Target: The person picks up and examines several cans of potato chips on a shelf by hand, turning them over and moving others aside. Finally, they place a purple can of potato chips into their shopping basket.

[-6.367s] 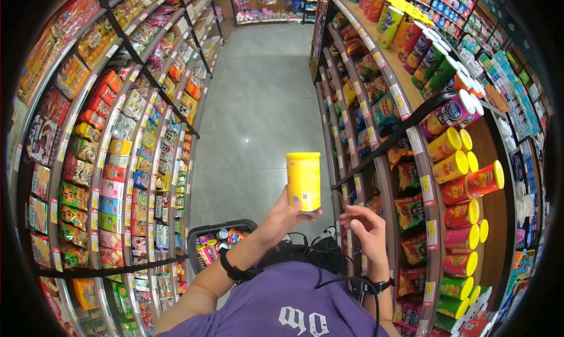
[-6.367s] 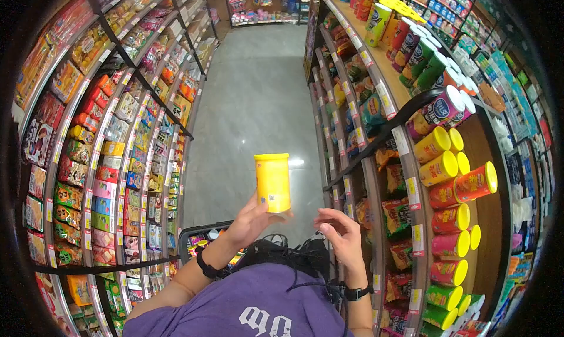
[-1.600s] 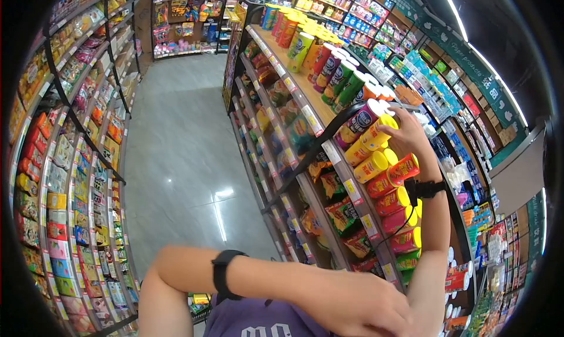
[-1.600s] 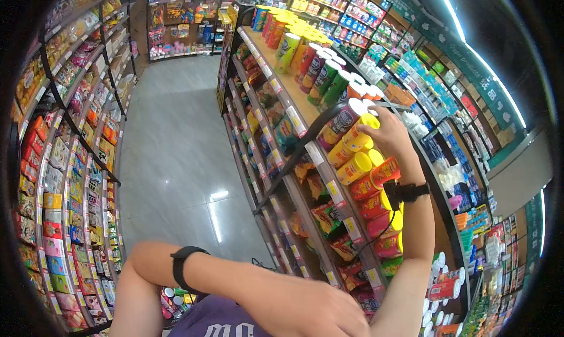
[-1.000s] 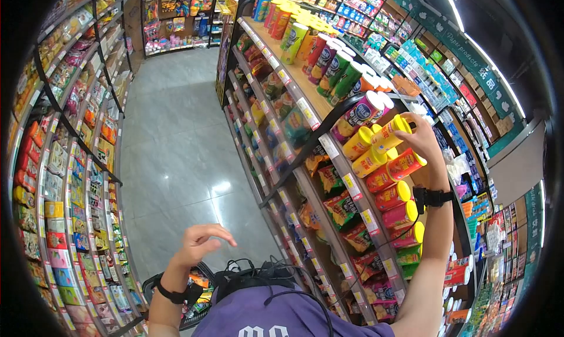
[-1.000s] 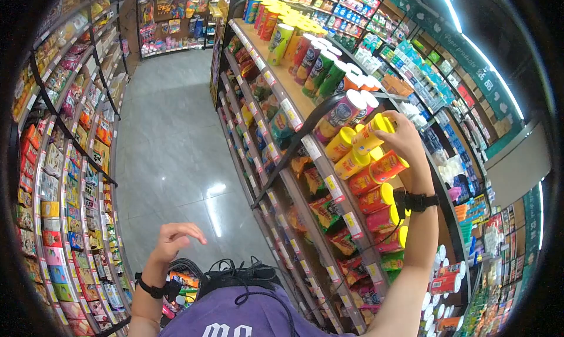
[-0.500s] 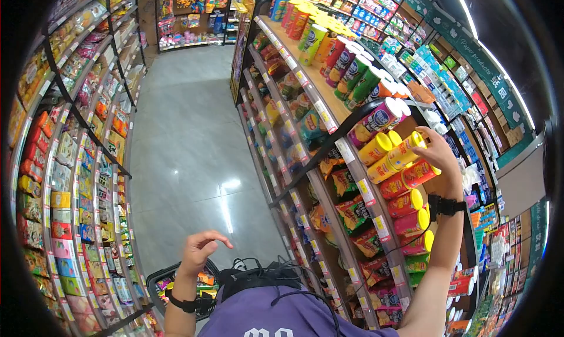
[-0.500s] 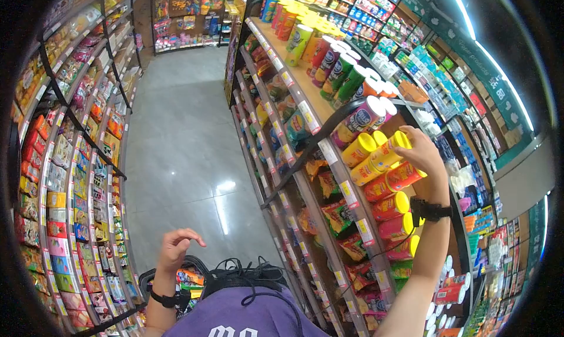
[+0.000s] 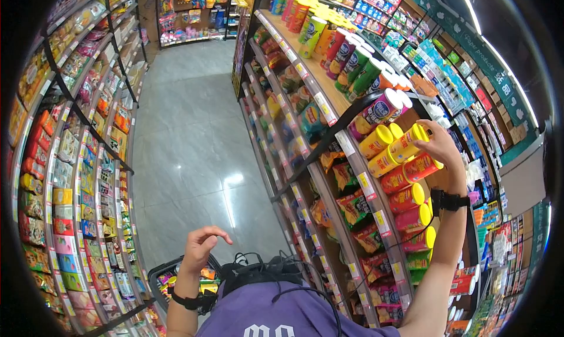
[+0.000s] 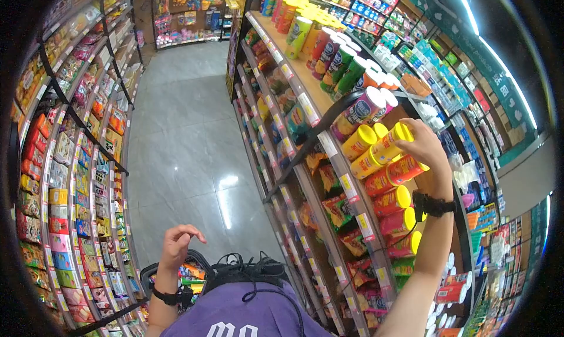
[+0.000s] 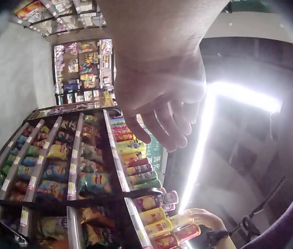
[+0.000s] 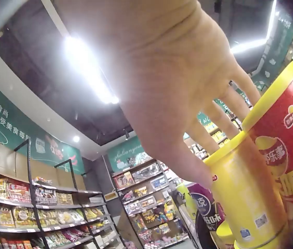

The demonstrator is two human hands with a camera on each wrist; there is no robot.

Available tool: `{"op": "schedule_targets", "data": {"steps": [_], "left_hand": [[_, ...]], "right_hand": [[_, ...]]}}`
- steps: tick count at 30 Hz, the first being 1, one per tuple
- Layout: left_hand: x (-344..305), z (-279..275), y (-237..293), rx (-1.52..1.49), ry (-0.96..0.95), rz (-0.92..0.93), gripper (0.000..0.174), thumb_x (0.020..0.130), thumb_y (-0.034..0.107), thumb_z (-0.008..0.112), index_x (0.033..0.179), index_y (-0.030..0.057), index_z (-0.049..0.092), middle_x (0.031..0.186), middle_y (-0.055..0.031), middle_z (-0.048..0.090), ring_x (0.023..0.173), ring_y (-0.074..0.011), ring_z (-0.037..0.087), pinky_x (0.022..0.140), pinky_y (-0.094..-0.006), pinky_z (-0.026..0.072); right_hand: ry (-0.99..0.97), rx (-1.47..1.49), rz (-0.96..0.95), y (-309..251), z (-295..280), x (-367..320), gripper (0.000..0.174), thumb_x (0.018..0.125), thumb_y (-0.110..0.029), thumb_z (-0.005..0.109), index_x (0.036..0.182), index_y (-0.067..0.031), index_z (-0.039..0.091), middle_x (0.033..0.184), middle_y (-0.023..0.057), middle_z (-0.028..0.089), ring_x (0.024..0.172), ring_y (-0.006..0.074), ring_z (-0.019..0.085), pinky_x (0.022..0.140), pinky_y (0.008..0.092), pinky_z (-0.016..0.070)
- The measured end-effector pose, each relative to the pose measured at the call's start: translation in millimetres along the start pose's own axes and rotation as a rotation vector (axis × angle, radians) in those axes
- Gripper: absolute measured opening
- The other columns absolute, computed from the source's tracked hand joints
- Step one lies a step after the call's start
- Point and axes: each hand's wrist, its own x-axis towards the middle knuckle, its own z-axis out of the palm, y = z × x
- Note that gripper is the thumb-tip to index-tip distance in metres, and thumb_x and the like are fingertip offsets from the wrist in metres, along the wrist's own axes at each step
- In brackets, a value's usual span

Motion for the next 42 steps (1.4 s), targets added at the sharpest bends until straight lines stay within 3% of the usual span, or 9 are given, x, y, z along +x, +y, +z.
{"op": "schedule_targets", "data": {"steps": [10,14,18,24,29,36,38,40,42], "left_hand": [[-7.1,8.2,-6.6,-0.038,0.036,-0.005,0.021,0.097,0.017,0.061,0.104,-0.0008,0.071,0.092,-0.0148,0.072,0.091,-0.0245,0.068,0.09,-0.0384,0.0504],[-5.7,8.9,-4.7,-0.059,0.042,0.008,0.022,0.097,0.018,0.061,0.104,-0.0007,0.07,0.092,-0.0146,0.072,0.091,-0.0244,0.068,0.09,-0.0387,0.0504],[8.2,9.6,-7.6,-0.051,0.079,-0.004,0.023,0.096,0.019,0.063,0.104,-0.0007,0.071,0.091,-0.0137,0.071,0.091,-0.0239,0.068,0.09,-0.0384,0.0506],[11.8,-17.3,-64.9,0.092,0.214,-0.112,0.011,0.095,0.015,0.061,0.093,0.0044,0.059,0.081,-0.0056,0.064,0.078,-0.0164,0.063,0.079,-0.0319,0.0499],[-67.3,-73.8,-163.1,0.468,0.309,-0.463,0.021,0.098,0.019,0.06,0.081,0.009,0.052,0.068,0.0058,0.045,0.061,-0.0075,0.043,0.055,-0.0275,0.0391],[-256.3,-35.5,-250.8,0.63,0.429,-0.783,0.055,0.096,0.041,0.067,0.061,0.0078,0.04,0.056,0.0014,0.036,0.056,-0.0106,0.037,0.051,-0.0356,0.0321],[-309.1,-20.0,-268.1,0.68,0.471,-0.854,0.057,0.094,0.043,0.067,0.056,0.0067,0.046,0.053,-0.0038,0.044,0.053,-0.0147,0.04,0.052,-0.0376,0.0353],[-359.8,-2.0,-280.2,0.864,0.61,-0.928,0.036,0.089,0.038,0.067,0.07,0.008,0.071,0.063,-0.0159,0.063,0.063,-0.028,0.066,0.067,-0.0441,0.0513],[-394.3,2.7,-279.2,1.015,0.479,-0.935,0.031,0.087,0.037,0.064,0.078,0.0095,0.075,0.07,-0.0156,0.069,0.069,-0.031,0.07,0.07,-0.0449,0.0535]], "right_hand": [[-0.002,0.001,-0.051,3.2,1.7,-7.5,0.057,0.078,-0.029,0.075,0.128,-0.0052,0.061,0.115,0.0165,0.065,0.11,0.034,0.064,0.097,0.0402,0.0495],[-0.069,0.115,0.042,-7.7,-13.6,-17.0,0.068,0.081,-0.033,0.078,0.139,-0.0061,0.055,0.134,0.018,0.062,0.123,0.0315,0.06,0.105,0.0386,0.0463],[0.177,-0.041,-0.151,-11.2,-31.1,-18.8,0.064,0.088,-0.029,0.075,0.144,-0.0081,0.053,0.142,0.0183,0.058,0.129,0.0326,0.057,0.11,0.0379,0.0416],[0.45,0.722,-0.18,-94.5,-5.5,-84.1,0.042,0.095,-0.018,0.068,0.132,0.0013,0.061,0.122,0.012,0.069,0.116,0.0211,0.064,0.103,0.0359,0.0462],[-0.154,0.782,-0.487,-153.5,106.5,-111.6,0.032,0.088,-0.005,0.069,0.12,0.0028,0.066,0.113,0.0124,0.071,0.108,0.0225,0.066,0.094,0.0347,0.0501],[-0.873,0.974,-0.274,-140.6,345.6,-166.0,0.033,0.095,-0.014,0.068,0.125,-0.0004,0.064,0.1,0.0128,0.073,0.092,0.0192,0.07,0.082,0.0327,0.0544],[-0.92,0.803,-0.305,-130.9,389.0,-188.0,0.034,0.094,-0.016,0.067,0.124,0.0,0.064,0.1,0.0154,0.074,0.094,0.0231,0.072,0.082,0.0344,0.0553],[-1.001,0.719,-0.344,-119.6,426.8,-212.7,0.035,0.093,-0.018,0.068,0.123,0.0,0.065,0.099,0.0168,0.074,0.093,0.0255,0.073,0.082,0.0357,0.0554],[-1.047,0.63,-0.399,-111.1,453.2,-229.7,0.037,0.092,-0.021,0.069,0.122,0.0,0.066,0.098,0.0182,0.074,0.092,0.0278,0.073,0.082,0.037,0.0556]]}}
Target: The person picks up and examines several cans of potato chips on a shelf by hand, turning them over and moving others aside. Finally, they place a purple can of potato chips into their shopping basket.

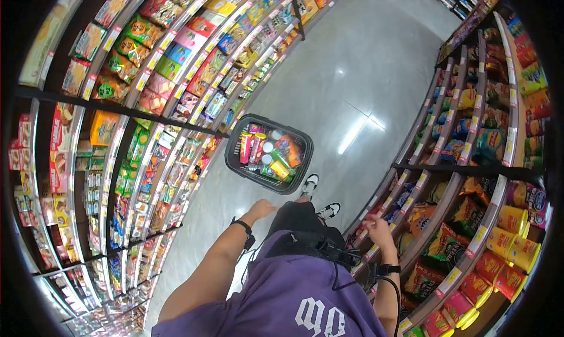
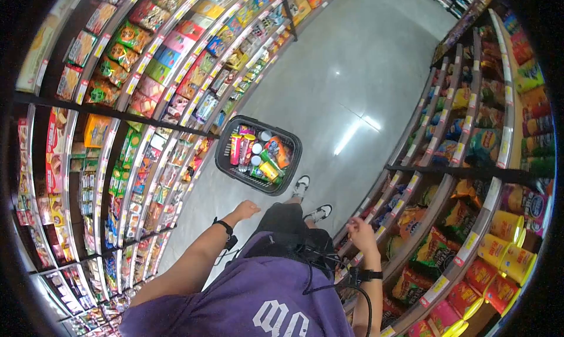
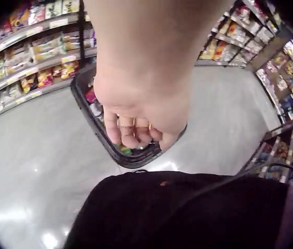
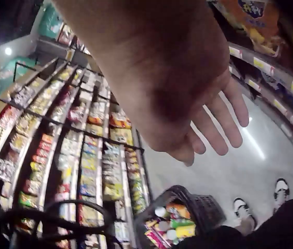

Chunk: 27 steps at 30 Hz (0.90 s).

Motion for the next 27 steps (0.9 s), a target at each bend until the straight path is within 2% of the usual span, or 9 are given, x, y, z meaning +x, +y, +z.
{"op": "schedule_targets", "data": {"steps": [2,6,10,11,14,15,21,25,27], "left_hand": [[-1.1,16.9,-40.3,-0.251,-0.102,-0.448,0.028,0.086,0.034,0.062,0.084,0.0086,0.074,0.075,-0.0139,0.072,0.072,-0.0285,0.071,0.073,-0.0421,0.0547],[14.6,27.9,-97.5,-0.455,-0.058,-0.391,0.029,0.087,0.033,0.061,0.087,0.0075,0.073,0.074,-0.0125,0.071,0.075,-0.0277,0.071,0.074,-0.0418,0.0549],[94.5,5.2,-124.9,-0.236,0.198,-0.247,0.023,0.093,0.025,0.062,0.091,0.0036,0.069,0.081,-0.015,0.07,0.074,-0.029,0.068,0.072,-0.0415,0.0555],[115.1,12.0,-138.4,-0.064,0.308,-0.11,0.023,0.094,0.026,0.062,0.091,0.0039,0.07,0.084,-0.018,0.07,0.079,-0.0344,0.068,0.076,-0.0447,0.0552],[174.6,-35.6,-108.4,-0.123,0.234,-0.404,0.028,0.091,0.029,0.061,0.101,0.0042,0.068,0.098,-0.0233,0.069,0.096,-0.0415,0.067,0.083,-0.0533,0.0521],[206.5,-15.0,-144.2,-0.027,0.211,-0.29,0.03,0.091,0.03,0.061,0.104,0.0037,0.067,0.099,-0.0244,0.068,0.097,-0.0428,0.066,0.084,-0.0544,0.0514],[266.7,1.5,-148.0,-0.105,0.141,-0.59,0.046,0.085,0.026,0.069,0.129,0.0131,0.062,0.122,-0.0163,0.068,0.113,-0.0362,0.064,0.096,-0.0493,0.0519],[276.0,38.8,-164.2,-0.015,0.274,-0.486,0.041,0.083,0.024,0.077,0.119,0.0076,0.067,0.117,-0.0178,0.069,0.111,-0.0381,0.065,0.095,-0.0448,0.0526],[281.6,44.0,-167.9,-0.023,0.103,-0.51,0.042,0.082,0.023,0.077,0.12,0.0084,0.066,0.121,-0.0167,0.067,0.112,-0.0379,0.064,0.096,-0.0453,0.0517]], "right_hand": [[-0.112,-0.317,0.059,21.8,20.5,0.0,0.04,0.089,-0.026,0.072,0.119,0.0007,0.067,0.099,0.0201,0.074,0.093,0.0307,0.073,0.082,0.0387,0.0557],[-0.095,-0.115,0.12,106.7,64.3,-12.3,0.039,0.089,-0.03,0.073,0.112,0.0016,0.068,0.089,0.0167,0.074,0.087,0.027,0.073,0.081,0.0386,0.0555],[0.005,0.591,0.474,148.5,92.8,-41.2,0.031,0.098,-0.025,0.063,0.108,0.0033,0.066,0.081,0.0073,0.066,0.074,0.0159,0.065,0.067,0.032,0.0538],[0.008,0.585,0.501,149.8,98.2,-49.5,0.031,0.098,-0.025,0.063,0.108,0.0033,0.066,0.081,0.0073,0.066,0.074,0.0159,0.065,0.067,0.032,0.0538],[-0.024,0.428,0.779,140.2,104.0,-85.7,0.03,0.099,-0.023,0.062,0.113,0.0035,0.064,0.087,0.0069,0.067,0.074,0.0155,0.066,0.063,0.0293,0.0533],[-0.021,0.496,0.782,133.3,106.3,-100.7,0.03,0.098,-0.022,0.063,0.114,0.0033,0.064,0.087,0.0069,0.067,0.075,0.0158,0.067,0.062,0.0297,0.0537],[0.043,0.454,0.995,114.7,130.0,-142.2,0.032,0.097,-0.025,0.066,0.118,0.0004,0.065,0.091,0.0088,0.07,0.077,0.0198,0.072,0.065,0.0332,0.0572],[0.043,0.467,1.058,110.6,148.2,-163.5,0.034,0.098,-0.028,0.066,0.119,-0.0008,0.066,0.099,0.0097,0.072,0.08,0.0209,0.073,0.068,0.0341,0.0589],[0.026,0.529,1.021,97.6,149.9,-159.8,0.032,0.101,-0.026,0.063,0.12,-0.0006,0.064,0.099,0.0092,0.072,0.08,0.0211,0.073,0.069,0.0343,0.0595]]}}
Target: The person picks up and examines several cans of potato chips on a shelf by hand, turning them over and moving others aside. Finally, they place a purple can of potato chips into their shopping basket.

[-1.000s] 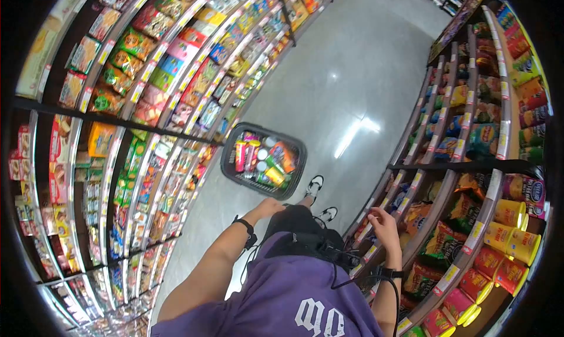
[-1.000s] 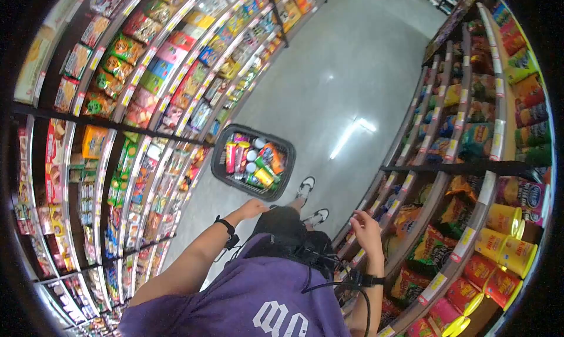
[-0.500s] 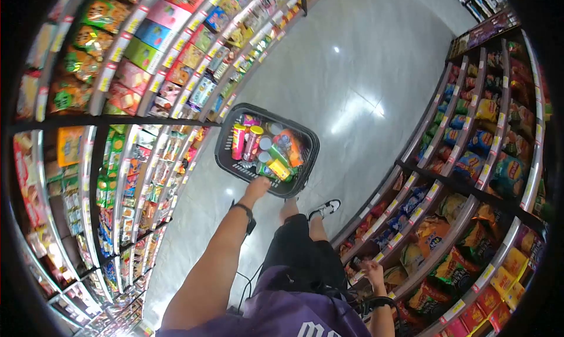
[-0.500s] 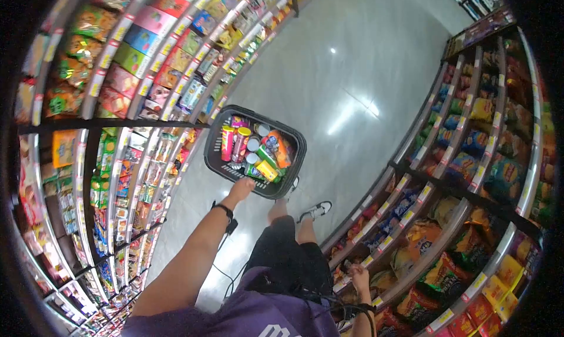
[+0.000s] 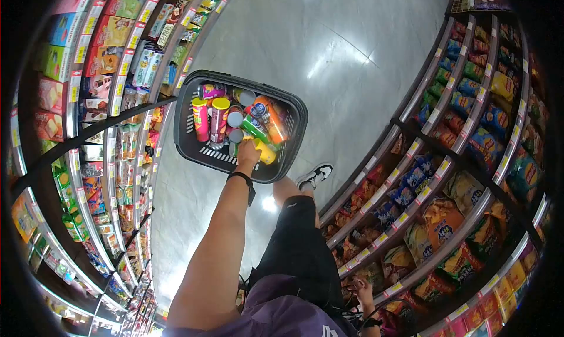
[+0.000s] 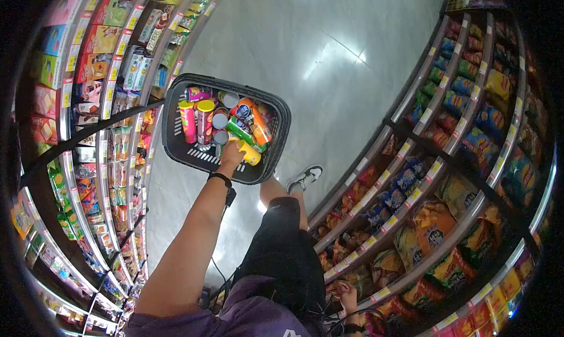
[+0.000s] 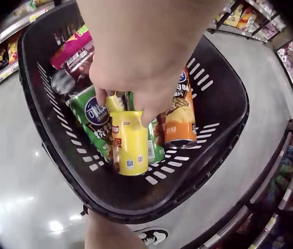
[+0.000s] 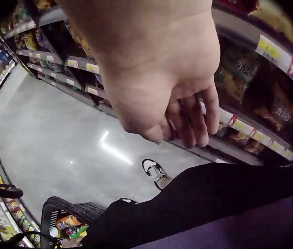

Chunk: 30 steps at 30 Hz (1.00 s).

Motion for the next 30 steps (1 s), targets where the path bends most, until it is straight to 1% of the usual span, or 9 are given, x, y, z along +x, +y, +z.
{"op": "schedule_targets", "data": {"steps": [2,3,5,9,14,21,23,26,30], "left_hand": [[5.9,5.1,-0.2,-0.058,-0.296,-0.082,0.042,0.077,0.023,0.081,0.113,0.0066,0.066,0.126,-0.0177,0.063,0.112,-0.0374,0.064,0.096,-0.0445,0.0516],[4.8,10.8,-0.2,-0.057,-0.298,-0.079,0.042,0.077,0.023,0.081,0.113,0.0066,0.066,0.126,-0.0177,0.063,0.112,-0.0374,0.064,0.096,-0.0445,0.0516],[-2.1,27.4,-3.1,-0.106,-0.138,-0.067,0.044,0.074,0.024,0.085,0.108,0.0046,0.065,0.121,-0.0197,0.063,0.111,-0.0378,0.064,0.095,-0.0447,0.0523],[-2.1,30.7,2.5,-0.218,-0.024,-0.072,0.057,0.073,0.023,0.086,0.119,0.0055,0.057,0.125,-0.02,0.058,0.12,-0.0394,0.057,0.099,-0.044,0.0492],[20.4,56.6,-17.1,-0.2,-0.043,-0.015,0.074,0.07,0.022,0.088,0.131,0.006,0.05,0.13,-0.023,0.054,0.123,-0.0408,0.054,0.102,-0.047,0.0473],[-66.5,-27.1,41.3,-0.198,0.182,-0.149,0.077,0.072,0.035,0.086,0.135,0.0107,0.048,0.129,-0.0215,0.051,0.121,-0.042,0.055,0.099,-0.0487,0.0491],[-85.0,-43.1,37.4,-0.122,0.271,-0.017,0.076,0.072,0.038,0.084,0.134,0.0105,0.049,0.128,-0.0207,0.05,0.119,-0.0425,0.055,0.097,-0.0492,0.0498],[-98.5,-71.1,47.1,-0.232,0.268,0.241,0.065,0.071,0.019,0.081,0.128,0.0073,0.052,0.121,-0.0218,0.055,0.122,-0.0417,0.051,0.101,-0.0482,0.0453],[-153.4,-168.1,143.7,-0.336,0.16,0.559,0.072,0.069,0.016,0.085,0.13,0.0042,0.051,0.118,-0.0198,0.062,0.109,-0.037,0.062,0.094,-0.0421,0.05]], "right_hand": [[0.015,-0.007,0.019,0.7,5.9,0.5,0.034,0.101,-0.027,0.061,0.123,-0.0001,0.063,0.098,0.0104,0.072,0.081,0.0215,0.073,0.069,0.0342,0.0592],[0.028,-0.014,0.034,-0.4,9.4,0.9,0.037,0.101,-0.027,0.059,0.125,0.0005,0.061,0.097,0.0117,0.072,0.081,0.022,0.073,0.069,0.0342,0.0589],[0.03,-0.002,0.004,-3.6,13.7,0.4,0.037,0.101,-0.028,0.06,0.124,0.0005,0.061,0.098,0.012,0.072,0.081,0.0222,0.073,0.07,0.0342,0.0592],[0.046,-0.007,-0.052,-12.6,19.1,-2.4,0.037,0.1,-0.03,0.062,0.122,0.0004,0.063,0.099,0.0121,0.073,0.08,0.0226,0.073,0.07,0.0342,0.0597],[0.023,0.016,-0.044,-5.3,27.2,-2.8,0.041,0.1,-0.033,0.063,0.124,0.0006,0.061,0.096,0.0104,0.073,0.08,0.0209,0.073,0.071,0.0329,0.0589],[0.007,0.123,-0.156,-38.8,38.6,-21.2,0.031,0.101,-0.026,0.061,0.12,-0.0015,0.064,0.097,0.0089,0.072,0.081,0.0175,0.071,0.069,0.0318,0.0584],[0.022,0.121,-0.231,-40.1,37.5,-15.8,0.03,0.101,-0.026,0.061,0.118,-0.0019,0.065,0.097,0.0073,0.072,0.079,0.0154,0.07,0.069,0.0306,0.0582],[0.045,0.04,-0.433,-19.5,25.0,23.1,0.027,0.101,-0.022,0.06,0.117,-0.001,0.064,0.095,0.0061,0.071,0.076,0.0129,0.067,0.067,0.0265,0.0539],[0.116,0.073,-0.641,-102.5,8.9,9.7,0.025,0.098,-0.017,0.064,0.116,-0.0006,0.065,0.095,0.006,0.071,0.082,0.0118,0.067,0.069,0.026,0.0523]]}}
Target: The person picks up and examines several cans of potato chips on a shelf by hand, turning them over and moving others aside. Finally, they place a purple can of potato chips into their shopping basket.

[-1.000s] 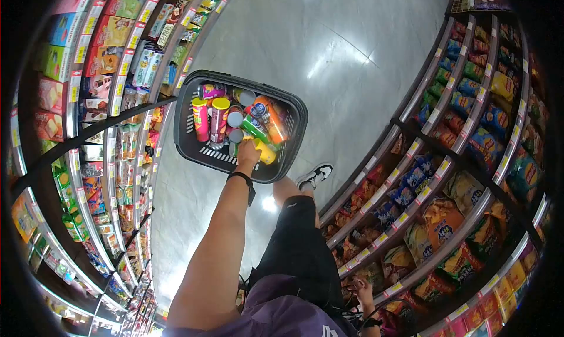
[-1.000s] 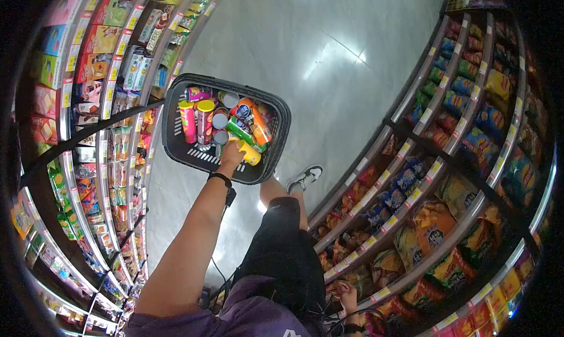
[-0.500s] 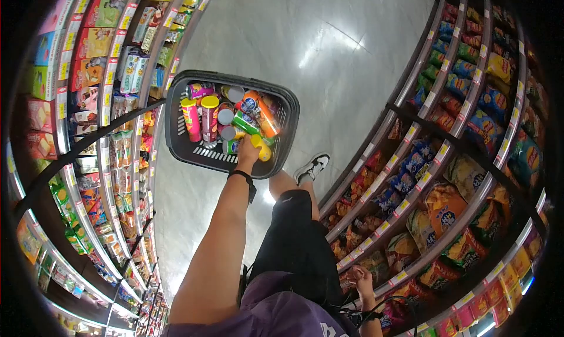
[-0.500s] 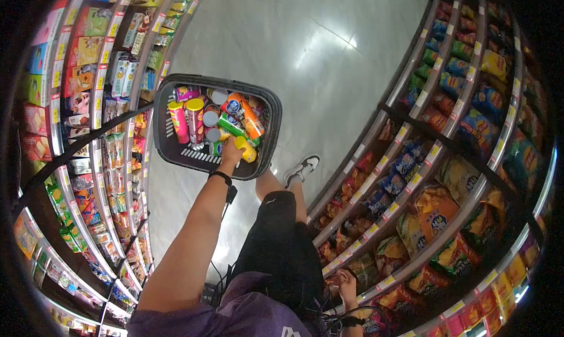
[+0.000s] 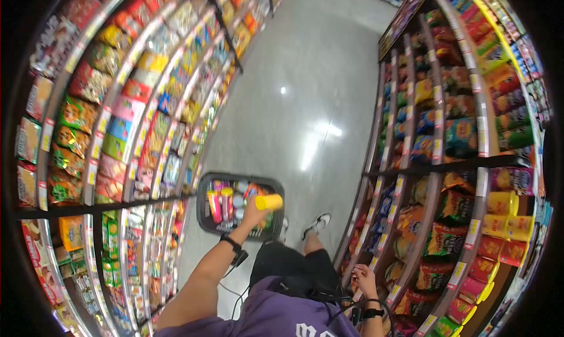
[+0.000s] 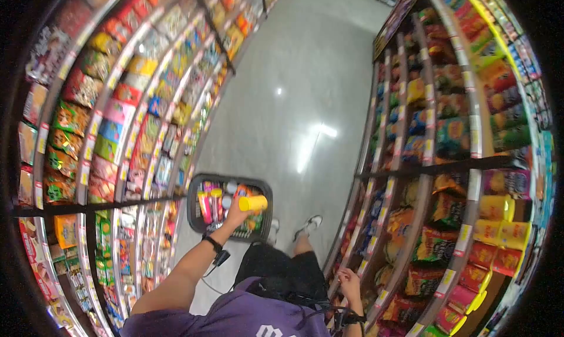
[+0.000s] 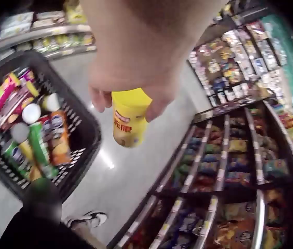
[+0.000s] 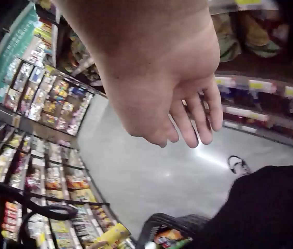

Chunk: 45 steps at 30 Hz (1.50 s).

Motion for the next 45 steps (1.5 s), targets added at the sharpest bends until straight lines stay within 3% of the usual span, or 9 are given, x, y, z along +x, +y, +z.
{"op": "schedule_targets", "data": {"steps": [6,13,19,22,24,27,31,33,45], "left_hand": [[5.5,-39.0,237.6,-0.493,-0.405,0.229,0.08,0.079,0.017,0.085,0.145,0.0081,0.04,0.136,-0.0153,0.054,0.12,-0.027,0.058,0.098,-0.0388,0.0498],[-54.8,-49.6,455.5,-0.312,-0.822,0.609,0.079,0.084,0.024,0.082,0.15,0.0143,0.04,0.142,-0.0122,0.049,0.128,-0.0265,0.053,0.11,-0.0426,0.0416],[-78.2,-21.3,500.2,-0.417,-0.702,0.612,0.078,0.087,0.028,0.076,0.153,0.0111,0.037,0.134,-0.0107,0.057,0.127,-0.0227,0.053,0.107,-0.0382,0.0432],[-74.5,-5.7,504.8,-0.979,-0.873,0.41,0.076,0.093,0.021,0.071,0.155,0.0056,0.03,0.14,-0.0112,0.055,0.132,-0.0226,0.051,0.109,-0.0388,0.0406],[-77.3,-5.1,516.8,-0.878,-0.814,0.48,0.078,0.092,0.022,0.071,0.155,0.0057,0.029,0.139,-0.0105,0.055,0.129,-0.0217,0.051,0.108,-0.0376,0.0403],[-74.9,-0.8,528.5,-0.837,-0.822,0.538,0.081,0.089,0.02,0.074,0.154,0.0054,0.03,0.14,-0.0096,0.053,0.13,-0.0218,0.05,0.11,-0.0377,0.0386],[-48.6,4.7,520.8,-0.975,-0.921,0.419,0.085,0.081,0.016,0.082,0.151,0.0048,0.035,0.143,-0.0087,0.052,0.137,-0.0233,0.046,0.116,-0.0402,0.0345],[-32.2,-1.3,523.9,-1.004,-0.963,0.44,0.083,0.08,0.017,0.083,0.148,0.0046,0.037,0.142,-0.0083,0.053,0.135,-0.0223,0.048,0.116,-0.0401,0.0348],[42.3,-17.3,549.3,-0.958,-1.017,0.475,0.093,0.07,0.013,0.091,0.146,0.0043,0.038,0.138,-0.0078,0.054,0.133,-0.0211,0.049,0.115,-0.0391,0.0357]], "right_hand": [[0.129,-0.105,-0.526,-190.7,-44.8,18.0,0.034,0.092,-0.015,0.071,0.123,-0.0019,0.066,0.105,0.0094,0.072,0.085,0.02,0.068,0.078,0.0311,0.0536],[-0.301,0.384,-0.675,-309.1,-116.8,-26.0,0.069,0.089,-0.015,0.076,0.15,-0.0049,0.044,0.144,0.0099,0.053,0.126,0.02,0.054,0.106,0.0349,0.0438],[-0.514,0.629,-0.81,-315.3,-144.9,-27.1,0.076,0.084,-0.009,0.08,0.149,0.0022,0.043,0.144,0.0109,0.053,0.134,0.0197,0.05,0.111,0.0347,0.0416],[-0.612,0.829,-0.745,-314.9,-148.1,-23.6,0.075,0.092,-0.034,0.071,0.15,0.0024,0.04,0.141,0.0178,0.055,0.127,0.0321,0.057,0.103,0.0441,0.0494],[-0.748,1.04,-0.613,-316.2,-146.4,-17.0,0.079,0.099,-0.057,0.051,0.152,-0.0002,0.036,0.139,0.0267,0.054,0.115,0.0451,0.063,0.087,0.0519,0.0575],[-0.918,1.214,-0.497,-323.8,-137.6,-5.9,0.077,0.1,-0.058,0.046,0.152,-0.0027,0.037,0.139,0.0261,0.054,0.113,0.0444,0.064,0.087,0.051,0.0574],[-0.841,1.085,-0.505,-344.0,-120.9,1.5,0.067,0.104,-0.052,0.042,0.148,-0.0014,0.041,0.136,0.0241,0.057,0.112,0.0442,0.064,0.09,0.0501,0.0563],[-0.793,0.927,-0.591,-355.9,-121.4,3.6,0.054,0.105,-0.037,0.049,0.147,-0.0011,0.045,0.139,0.0148,0.057,0.125,0.0275,0.059,0.096,0.0476,0.0525],[-0.062,0.539,-0.732,-414.6,-107.8,1.8,0.057,0.086,0.001,0.075,0.139,-0.0004,0.053,0.126,0.0074,0.063,0.111,0.0156,0.063,0.093,0.0311,0.0535]]}}
